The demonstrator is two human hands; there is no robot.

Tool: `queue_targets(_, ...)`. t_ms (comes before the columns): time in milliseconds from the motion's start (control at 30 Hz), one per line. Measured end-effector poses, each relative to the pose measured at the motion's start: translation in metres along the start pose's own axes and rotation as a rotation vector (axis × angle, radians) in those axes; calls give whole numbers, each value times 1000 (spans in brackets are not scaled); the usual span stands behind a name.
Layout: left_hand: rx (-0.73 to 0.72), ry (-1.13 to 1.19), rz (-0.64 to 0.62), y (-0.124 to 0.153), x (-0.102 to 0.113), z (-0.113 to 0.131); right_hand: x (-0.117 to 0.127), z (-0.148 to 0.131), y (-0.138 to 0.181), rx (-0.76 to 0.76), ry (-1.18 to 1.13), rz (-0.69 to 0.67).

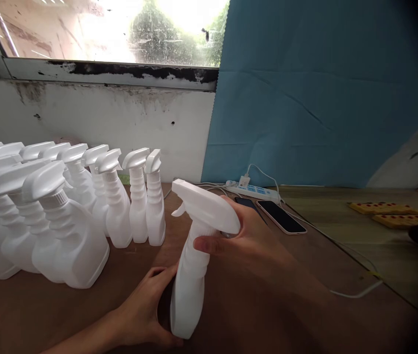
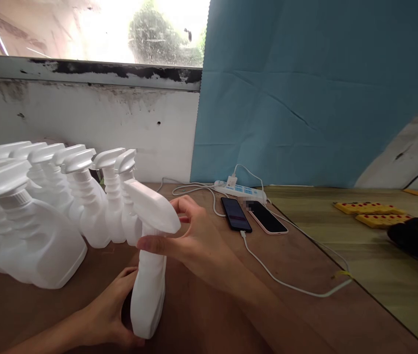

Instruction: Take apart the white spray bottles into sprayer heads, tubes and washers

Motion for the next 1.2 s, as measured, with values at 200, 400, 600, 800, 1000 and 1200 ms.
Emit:
queue_targets(200,-5,-10,-32,-1,2,3,-12,-3,1,55,-147,-192)
queue_targets(400,-24,-17,14,-1,-6,-4,-13,-5,4,61,-259,-154)
queue_targets(600,-57,-72,7,1,-8,-5,-19,-9,10,45,-256,-185)
queue_targets(800,-26,-97,-30,1,-6,-2,-9,-12,6,74,-230,-133)
queue_targets(1000,-77,-172,-47,2,-9,-2,4,-28,12,220,-308,-104)
queue_targets(1200,-109,-220,-48,2,-10,-1,34,-51,25,610,-306,141)
Point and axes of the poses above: each hand's wrist, its own y-axis away from the middle knuckle, its own x-axis out of the back of the hand, z = x × y, the point moved 6 cm from there along -y, towards the middle knuckle, and after that the axes turned 12 degrees about -y, right-handed, at the moved point
